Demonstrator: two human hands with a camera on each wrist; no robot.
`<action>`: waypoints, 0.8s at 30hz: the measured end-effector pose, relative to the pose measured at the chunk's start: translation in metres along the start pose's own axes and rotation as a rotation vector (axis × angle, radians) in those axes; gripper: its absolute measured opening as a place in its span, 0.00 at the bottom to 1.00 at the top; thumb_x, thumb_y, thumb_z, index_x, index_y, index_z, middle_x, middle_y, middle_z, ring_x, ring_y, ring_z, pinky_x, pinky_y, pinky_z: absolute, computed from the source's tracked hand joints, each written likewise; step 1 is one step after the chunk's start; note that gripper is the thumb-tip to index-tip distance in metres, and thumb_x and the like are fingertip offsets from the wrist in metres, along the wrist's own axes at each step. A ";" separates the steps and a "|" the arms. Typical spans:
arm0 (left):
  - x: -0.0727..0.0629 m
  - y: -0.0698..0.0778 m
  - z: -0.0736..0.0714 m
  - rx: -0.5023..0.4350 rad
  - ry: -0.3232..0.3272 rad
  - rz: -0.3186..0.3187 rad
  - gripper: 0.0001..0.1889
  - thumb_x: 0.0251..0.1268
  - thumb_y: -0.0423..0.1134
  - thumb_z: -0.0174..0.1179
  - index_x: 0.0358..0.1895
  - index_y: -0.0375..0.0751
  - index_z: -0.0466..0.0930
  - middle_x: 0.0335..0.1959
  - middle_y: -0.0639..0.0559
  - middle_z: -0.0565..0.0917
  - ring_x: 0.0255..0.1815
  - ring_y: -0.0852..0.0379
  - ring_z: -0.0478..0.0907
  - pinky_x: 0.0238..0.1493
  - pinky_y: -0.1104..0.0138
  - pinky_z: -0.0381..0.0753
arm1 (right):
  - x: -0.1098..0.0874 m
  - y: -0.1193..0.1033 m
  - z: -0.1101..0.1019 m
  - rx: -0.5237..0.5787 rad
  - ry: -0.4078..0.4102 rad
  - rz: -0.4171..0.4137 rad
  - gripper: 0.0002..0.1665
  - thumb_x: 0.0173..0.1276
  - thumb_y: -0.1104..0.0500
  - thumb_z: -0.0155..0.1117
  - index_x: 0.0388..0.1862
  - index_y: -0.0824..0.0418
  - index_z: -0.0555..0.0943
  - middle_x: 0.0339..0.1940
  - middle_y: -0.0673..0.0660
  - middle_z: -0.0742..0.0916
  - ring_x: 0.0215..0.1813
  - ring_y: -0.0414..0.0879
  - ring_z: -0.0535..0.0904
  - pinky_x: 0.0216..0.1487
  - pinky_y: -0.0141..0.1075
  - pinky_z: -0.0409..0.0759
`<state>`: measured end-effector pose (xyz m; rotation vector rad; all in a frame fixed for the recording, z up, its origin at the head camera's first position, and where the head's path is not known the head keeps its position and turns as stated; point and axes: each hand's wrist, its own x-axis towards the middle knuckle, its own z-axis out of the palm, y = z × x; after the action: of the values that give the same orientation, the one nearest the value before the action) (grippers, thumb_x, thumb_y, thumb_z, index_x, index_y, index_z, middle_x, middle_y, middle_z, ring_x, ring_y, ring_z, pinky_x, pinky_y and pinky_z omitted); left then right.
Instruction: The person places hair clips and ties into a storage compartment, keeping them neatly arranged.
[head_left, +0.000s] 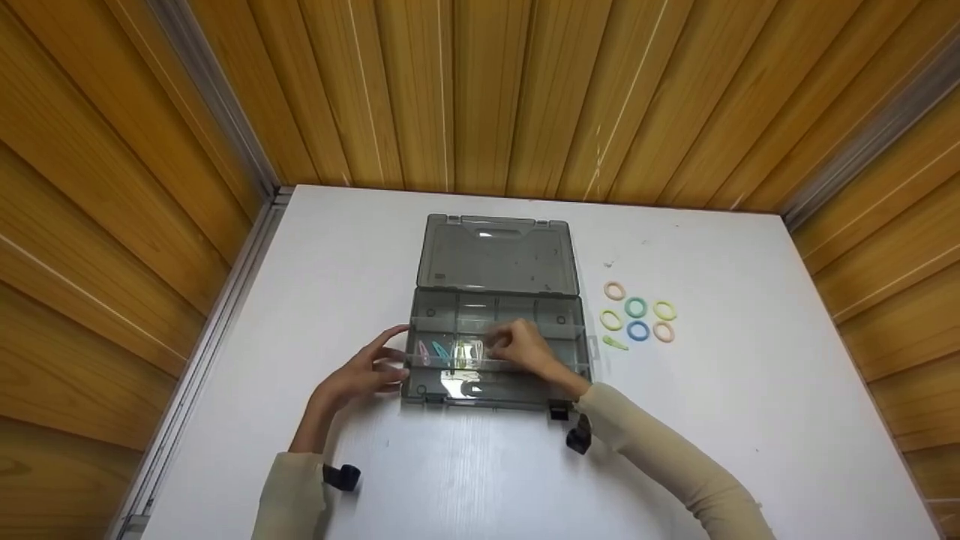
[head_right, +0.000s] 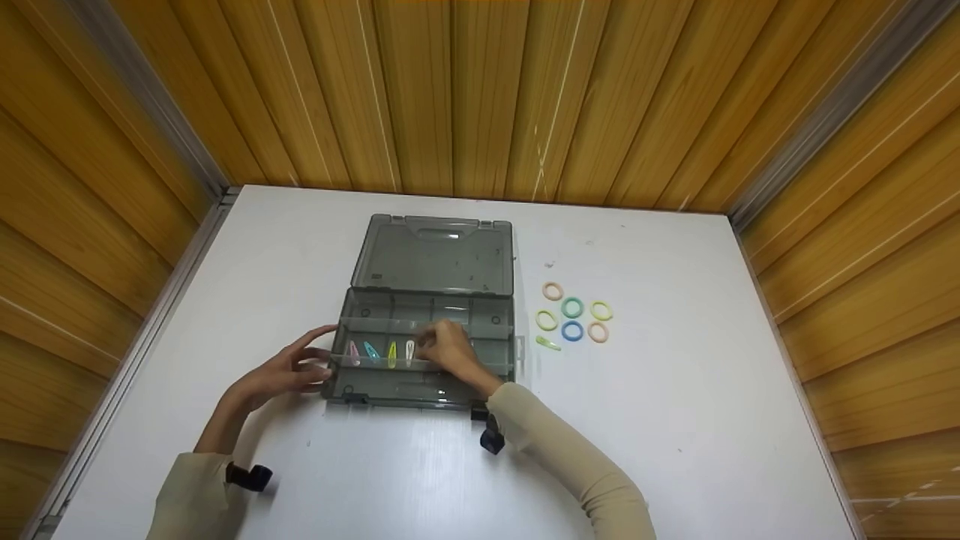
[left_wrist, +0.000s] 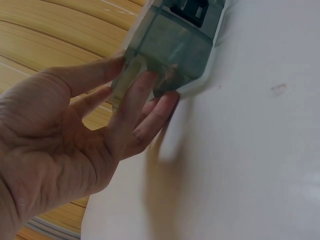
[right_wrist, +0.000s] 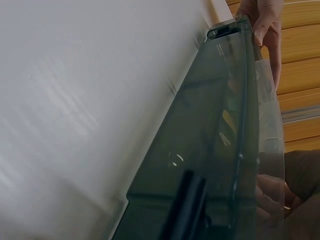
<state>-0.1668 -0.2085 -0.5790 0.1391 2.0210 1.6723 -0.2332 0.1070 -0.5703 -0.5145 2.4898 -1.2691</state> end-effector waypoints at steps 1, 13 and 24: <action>0.000 0.000 0.000 0.003 0.000 -0.001 0.44 0.70 0.32 0.64 0.83 0.55 0.48 0.68 0.27 0.68 0.62 0.40 0.80 0.61 0.47 0.85 | -0.002 0.000 -0.002 0.009 -0.006 0.005 0.17 0.58 0.74 0.72 0.49 0.71 0.86 0.43 0.67 0.91 0.36 0.53 0.89 0.35 0.28 0.88; 0.000 0.002 0.001 0.001 0.007 -0.015 0.45 0.70 0.34 0.65 0.83 0.56 0.49 0.69 0.27 0.67 0.61 0.43 0.80 0.63 0.47 0.83 | 0.004 0.004 -0.010 -0.085 -0.169 -0.278 0.14 0.63 0.69 0.72 0.49 0.70 0.87 0.43 0.65 0.91 0.41 0.55 0.89 0.42 0.28 0.87; 0.000 0.000 0.000 -0.023 0.001 -0.003 0.44 0.71 0.32 0.63 0.83 0.56 0.50 0.69 0.27 0.67 0.63 0.40 0.80 0.62 0.48 0.84 | 0.023 -0.011 -0.005 -0.461 -0.308 -0.469 0.14 0.66 0.72 0.65 0.49 0.66 0.88 0.52 0.62 0.90 0.55 0.55 0.87 0.58 0.42 0.87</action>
<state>-0.1673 -0.2084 -0.5790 0.1278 2.0014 1.6931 -0.2537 0.0938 -0.5607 -1.3563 2.4595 -0.6529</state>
